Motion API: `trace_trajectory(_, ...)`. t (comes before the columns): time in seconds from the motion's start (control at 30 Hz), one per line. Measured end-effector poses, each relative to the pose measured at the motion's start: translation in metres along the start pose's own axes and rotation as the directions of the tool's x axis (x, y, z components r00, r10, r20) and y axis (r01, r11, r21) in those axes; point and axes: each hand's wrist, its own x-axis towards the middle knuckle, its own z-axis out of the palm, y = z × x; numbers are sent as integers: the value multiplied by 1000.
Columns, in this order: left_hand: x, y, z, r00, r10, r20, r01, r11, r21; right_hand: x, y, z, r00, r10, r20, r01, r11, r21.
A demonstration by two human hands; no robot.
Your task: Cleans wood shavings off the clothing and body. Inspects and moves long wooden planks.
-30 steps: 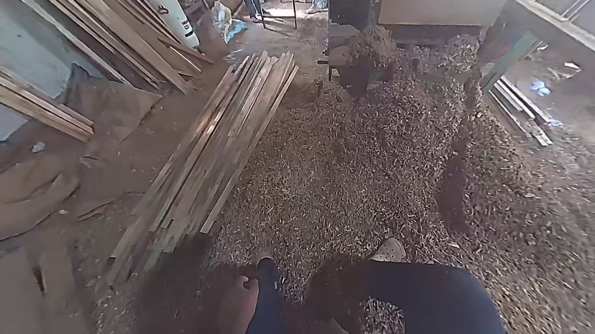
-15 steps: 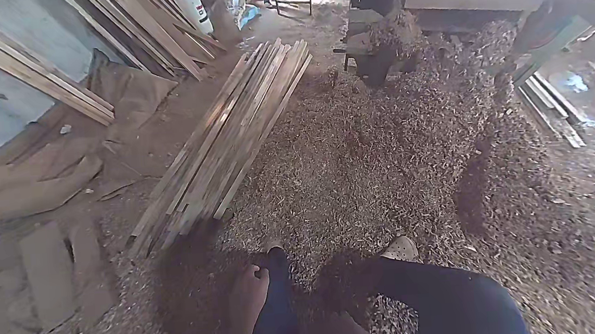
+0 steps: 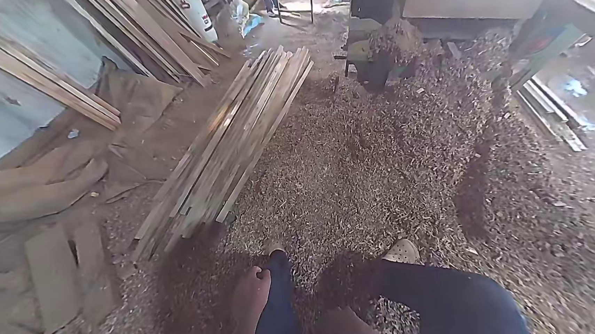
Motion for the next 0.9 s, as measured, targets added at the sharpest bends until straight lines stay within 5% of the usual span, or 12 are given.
trace_trajectory(0.9,1,-3,4,1000,-8,-14,8,1000,-17,-3,1,2,996,37,-80,-37,999,4)
